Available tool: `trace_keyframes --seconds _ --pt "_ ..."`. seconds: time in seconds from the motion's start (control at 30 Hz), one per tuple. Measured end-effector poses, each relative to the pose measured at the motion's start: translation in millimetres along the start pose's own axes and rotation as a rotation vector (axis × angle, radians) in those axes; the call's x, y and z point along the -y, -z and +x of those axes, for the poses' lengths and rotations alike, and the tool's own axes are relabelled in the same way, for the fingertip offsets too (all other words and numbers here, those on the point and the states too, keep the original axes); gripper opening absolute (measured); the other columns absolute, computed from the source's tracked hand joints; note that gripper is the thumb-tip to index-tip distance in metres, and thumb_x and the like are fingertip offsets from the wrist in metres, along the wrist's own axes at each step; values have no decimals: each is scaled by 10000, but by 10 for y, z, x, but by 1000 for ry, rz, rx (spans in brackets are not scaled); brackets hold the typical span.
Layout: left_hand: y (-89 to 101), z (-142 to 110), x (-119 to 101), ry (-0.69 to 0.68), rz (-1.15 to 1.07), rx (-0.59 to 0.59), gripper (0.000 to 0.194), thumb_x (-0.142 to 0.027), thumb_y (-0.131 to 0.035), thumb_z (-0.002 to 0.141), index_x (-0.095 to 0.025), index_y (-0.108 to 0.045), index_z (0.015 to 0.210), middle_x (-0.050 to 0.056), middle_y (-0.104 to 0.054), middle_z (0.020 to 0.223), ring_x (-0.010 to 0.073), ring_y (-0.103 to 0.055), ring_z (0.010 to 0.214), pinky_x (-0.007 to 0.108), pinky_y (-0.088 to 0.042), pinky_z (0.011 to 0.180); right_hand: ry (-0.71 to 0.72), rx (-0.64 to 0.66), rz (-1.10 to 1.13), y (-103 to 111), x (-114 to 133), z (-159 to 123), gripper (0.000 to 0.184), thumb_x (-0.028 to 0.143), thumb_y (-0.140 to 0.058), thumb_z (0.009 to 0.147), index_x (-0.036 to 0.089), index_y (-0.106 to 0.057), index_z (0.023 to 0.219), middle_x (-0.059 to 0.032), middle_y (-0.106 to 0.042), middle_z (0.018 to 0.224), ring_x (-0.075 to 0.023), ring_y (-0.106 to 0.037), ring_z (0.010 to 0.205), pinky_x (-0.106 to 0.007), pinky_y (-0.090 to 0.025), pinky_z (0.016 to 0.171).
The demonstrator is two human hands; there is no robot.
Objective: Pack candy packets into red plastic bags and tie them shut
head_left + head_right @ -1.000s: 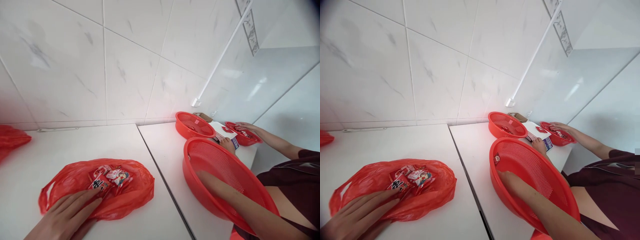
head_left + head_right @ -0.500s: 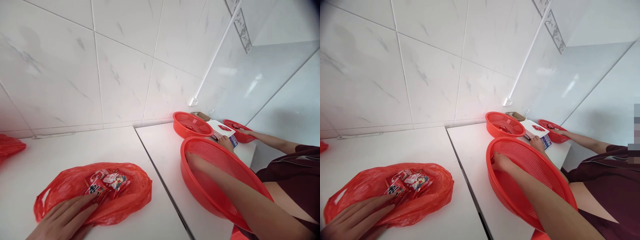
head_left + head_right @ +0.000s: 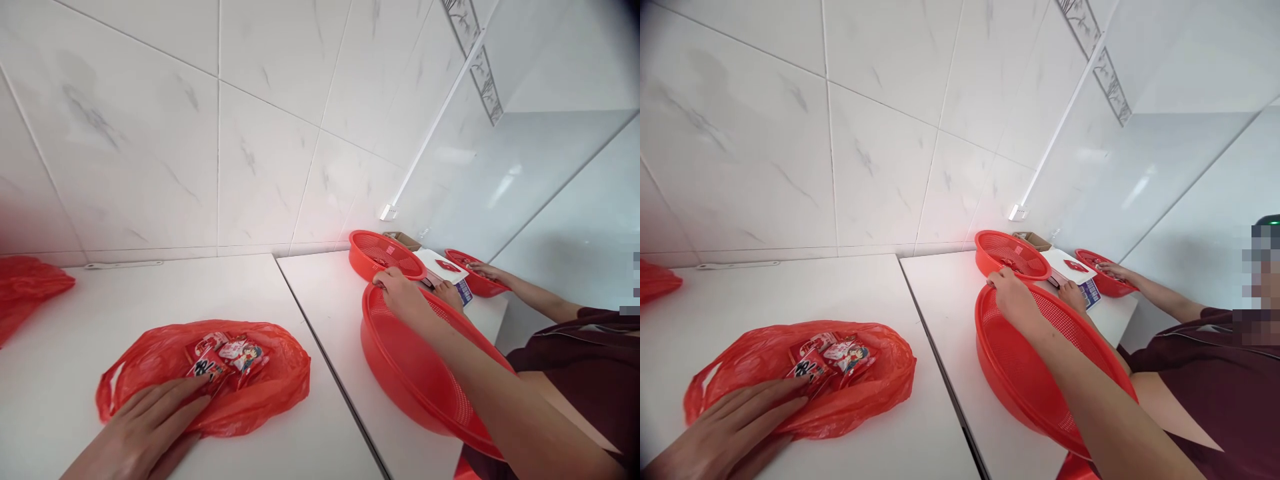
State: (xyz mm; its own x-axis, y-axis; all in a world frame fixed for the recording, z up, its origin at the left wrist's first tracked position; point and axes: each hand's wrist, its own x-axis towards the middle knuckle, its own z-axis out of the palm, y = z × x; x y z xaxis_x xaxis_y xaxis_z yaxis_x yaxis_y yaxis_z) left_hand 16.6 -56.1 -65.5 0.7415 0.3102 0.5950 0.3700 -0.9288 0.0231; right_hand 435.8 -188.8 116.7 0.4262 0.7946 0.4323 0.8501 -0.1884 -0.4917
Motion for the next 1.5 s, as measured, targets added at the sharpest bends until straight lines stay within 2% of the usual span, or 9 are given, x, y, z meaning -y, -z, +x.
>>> trace_keyframes --seconds 0.3,0.5,0.63,0.8,0.9,1.07,1.2,1.33,1.5 --pt "325 152 -243 -36 38 157 357 -333 -515 883 -263 -564 1230 55 -560 1312 251 -556 1157 384 -486 943 622 323 -237 -644 1257 -410 373 26 -325 840 251 -583 987 -54 -462 1154 -125 -526 763 -252 -432 632" --pt "539 261 -398 20 -106 176 230 -239 -503 884 -196 -604 1086 102 -601 1216 251 -571 1085 394 -499 878 709 549 -66 -1201 1622 -611 436 -23 -353 781 267 -579 1017 -41 -508 1099 -139 -544 803 -276 -472 701" --pt "583 231 -372 -19 -153 70 186 -246 -528 863 -178 -598 1021 92 -641 1087 222 -587 971 368 -495 822 568 660 89 -1259 1511 -647 465 97 -494 781 332 -529 1182 -18 -471 1287 -203 -492 1141 -374 -423 973" --pt "607 163 -170 257 -39 -219 326 -215 -539 855 -223 -519 1180 118 -524 1251 258 -473 1169 448 -413 968 144 402 179 -1128 990 -787 376 367 -514 831 325 -500 1204 -23 -404 1377 -231 -409 1261 -410 -389 1020" --pt "567 134 -5 600 -84 -278 392 -312 -535 859 -246 -465 1239 120 -415 1357 289 -387 1259 497 -392 995 -147 293 228 -1119 680 -969 459 491 -495 829 294 -449 1241 -64 -485 1295 -235 -535 1115 -382 -475 881" --pt "480 137 110 938 -222 -76 574 -493 -507 831 -201 -406 1315 129 -497 1304 319 -410 1249 544 -364 1006 -528 506 458 -1212 534 -1207 532 638 -267 869 230 -493 1123 -21 -613 735 -161 -570 531 -281 -398 476" --pt "513 175 22 1008 -317 65 621 -515 -498 816 -226 -377 1353 108 -606 1163 326 -541 1115 520 -432 930 -535 558 724 -1293 716 -1213 470 608 -361 859 192 -564 939 -8 -588 643 -151 -564 538 -239 -358 440" --pt "614 241 -31 1046 -488 -44 515 -484 -514 806 -275 -458 1273 60 -659 1048 266 -639 942 405 -518 803 -504 503 990 -1424 899 -1034 292 391 -651 722 189 -596 927 -5 -629 765 -151 -580 627 -238 -411 482" --pt "762 401 73 1155 -904 -222 501 -441 -630 747 -223 -539 1189 58 -678 1013 220 -660 877 341 -536 767 -532 357 1151 -1572 989 -613 281 223 -684 582 199 -562 834 24 -627 756 -146 -595 695 -256 -454 597"
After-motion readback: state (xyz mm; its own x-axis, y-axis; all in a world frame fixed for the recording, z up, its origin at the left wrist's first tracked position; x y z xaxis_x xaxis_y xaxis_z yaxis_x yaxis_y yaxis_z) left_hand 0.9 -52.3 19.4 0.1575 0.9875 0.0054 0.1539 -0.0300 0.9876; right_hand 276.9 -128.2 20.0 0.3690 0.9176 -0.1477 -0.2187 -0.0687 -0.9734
